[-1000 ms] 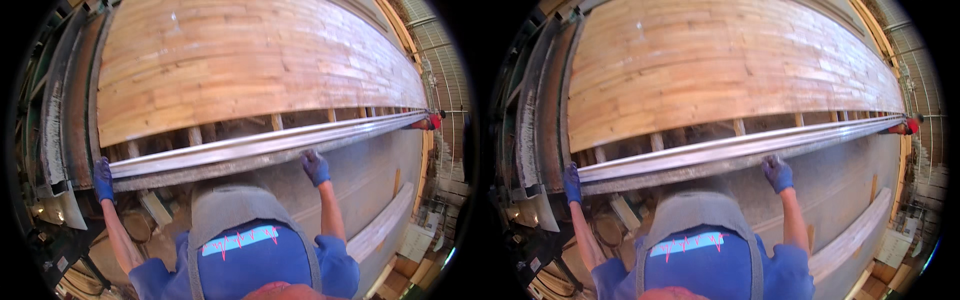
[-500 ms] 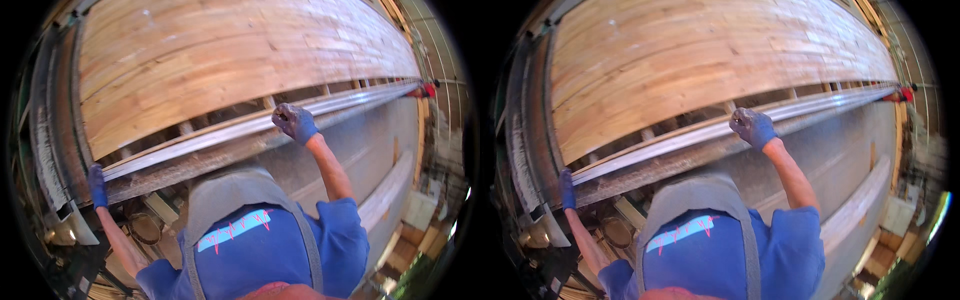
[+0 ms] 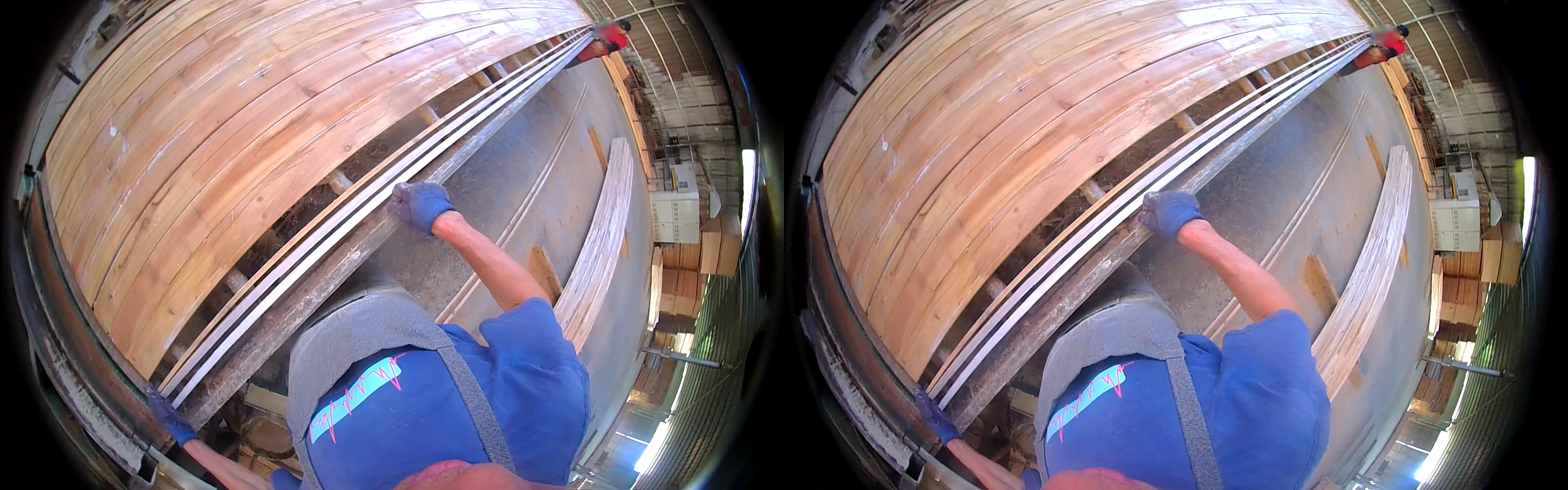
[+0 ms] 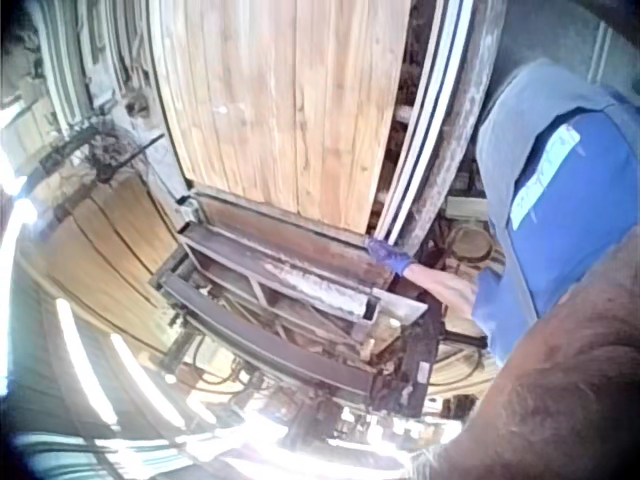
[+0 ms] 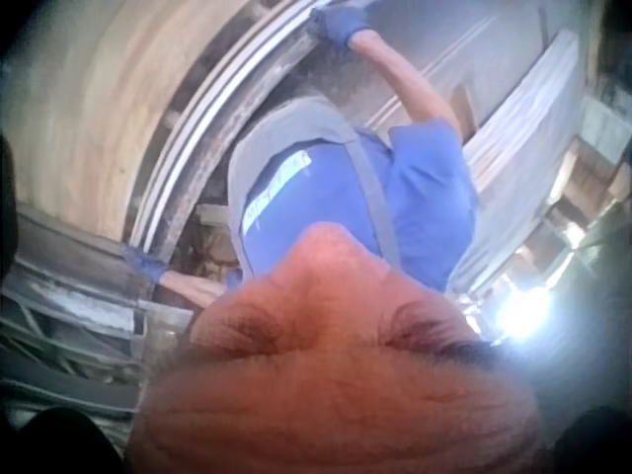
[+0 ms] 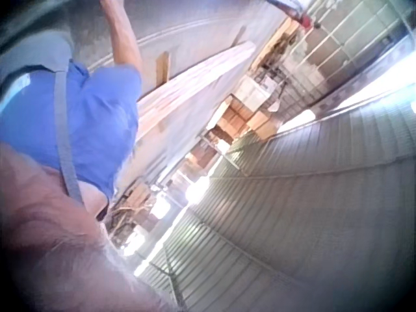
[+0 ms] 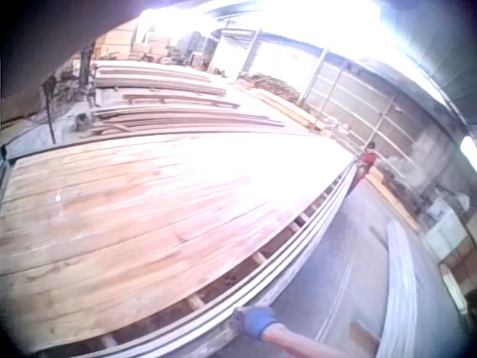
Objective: The person applies a white substance to long wooden planks using a brush and container. They repeatedly dip the brush into the container and spread the substance along the length of the planks. The person also stacks the treated planks and uses a measuring tape on the wood.
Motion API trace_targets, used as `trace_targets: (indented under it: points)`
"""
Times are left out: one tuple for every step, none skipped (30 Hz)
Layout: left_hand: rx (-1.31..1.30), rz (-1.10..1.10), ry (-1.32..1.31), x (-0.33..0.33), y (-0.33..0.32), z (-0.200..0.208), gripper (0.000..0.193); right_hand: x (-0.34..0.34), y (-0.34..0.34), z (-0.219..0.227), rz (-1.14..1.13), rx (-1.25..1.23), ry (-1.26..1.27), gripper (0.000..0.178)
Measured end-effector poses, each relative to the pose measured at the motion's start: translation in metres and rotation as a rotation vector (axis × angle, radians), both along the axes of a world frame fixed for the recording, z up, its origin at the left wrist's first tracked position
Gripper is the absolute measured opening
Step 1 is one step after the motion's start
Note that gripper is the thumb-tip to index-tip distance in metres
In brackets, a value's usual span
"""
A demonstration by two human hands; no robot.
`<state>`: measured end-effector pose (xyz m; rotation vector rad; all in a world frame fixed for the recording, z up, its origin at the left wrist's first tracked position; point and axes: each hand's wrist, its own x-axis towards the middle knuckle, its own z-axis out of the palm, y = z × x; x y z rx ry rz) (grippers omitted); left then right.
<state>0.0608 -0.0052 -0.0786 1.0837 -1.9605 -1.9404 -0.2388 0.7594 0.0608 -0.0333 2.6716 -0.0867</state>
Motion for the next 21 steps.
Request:
trace_targets:
  points:
    - [0.030,-0.050,-0.004,-0.002,-0.007,0.002,0.052,-0.002,-0.002,0.000,0.003,0.015,0.028,0.033]
    - [0.036,-0.046,-0.026,-0.004,-0.010,0.001,0.050,-0.004,-0.003,0.000,0.001,0.025,0.033,0.032]
    - [0.043,-0.042,-0.048,-0.001,-0.014,0.002,0.048,-0.004,-0.002,-0.002,-0.001,0.035,0.037,0.032]
    - [0.047,-0.032,-0.072,0.000,-0.014,0.007,0.047,-0.005,-0.004,-0.005,0.002,0.041,0.039,0.031]
    - [-0.031,-0.067,-0.040,0.003,-0.020,0.000,0.044,-0.006,-0.006,-0.006,0.000,0.065,0.045,0.031]
    - [0.000,-0.032,-0.038,0.005,-0.023,-0.001,0.042,-0.007,-0.009,-0.007,-0.001,0.089,0.051,0.031]
    - [0.034,-0.004,-0.037,0.004,-0.022,-0.001,0.041,-0.005,-0.012,-0.009,-0.010,0.117,0.054,0.031]
    - [0.072,0.014,-0.039,-0.007,-0.013,0.008,0.040,-0.003,-0.010,-0.013,-0.011,0.129,0.051,0.031]
    - [0.161,0.058,-0.074,-0.026,0.004,0.024,0.037,-0.003,-0.005,-0.018,-0.015,0.142,0.047,0.031]
    - [0.136,0.071,-0.110,-0.023,0.000,0.024,0.037,-0.006,-0.007,-0.019,0.001,0.146,0.048,0.031]
    - [0.112,0.082,-0.146,-0.021,-0.004,0.023,0.036,-0.006,-0.008,-0.018,-0.007,0.145,0.049,0.032]
    - [0.088,0.093,-0.182,-0.019,-0.007,0.023,0.036,-0.006,-0.010,-0.017,-0.017,0.144,0.051,0.032]
    - [0.089,0.114,-0.144,-0.020,-0.005,0.023,0.035,-0.005,-0.012,-0.016,-0.027,0.146,0.051,0.033]
    - [0.090,0.129,-0.110,-0.024,0.002,0.026,0.035,-0.004,-0.012,-0.016,-0.040,0.154,0.067,0.033]
    - [0.091,0.143,-0.077,-0.029,0.007,0.027,0.034,-0.003,-0.011,-0.016,-0.054,0.161,0.082,0.033]
    - [0.120,0.183,-0.084,-0.031,0.007,0.030,0.034,0.000,-0.012,-0.018,-0.067,0.166,0.095,0.033]
    - [0.149,0.223,-0.092,-0.034,0.006,0.033,0.033,0.001,-0.010,-0.022,-0.079,0.159,0.114,0.034]
    - [0.178,0.263,-0.100,-0.034,0.004,0.033,0.033,0.000,-0.006,-0.028,-0.090,0.152,0.133,0.035]
    - [-0.022,0.129,-0.119,-0.029,-0.003,0.025,0.035,-0.004,-0.006,-0.033,-0.092,0.139,0.157,0.035]
    - [-0.221,-0.006,-0.137,-0.027,-0.008,0.014,0.038,-0.009,-0.008,-0.036,-0.099,0.138,0.152,0.036]
    - [-0.417,-0.141,-0.156,-0.023,-0.014,0.005,0.041,-0.013,-0.010,-0.038,-0.105,0.138,0.147,0.036]
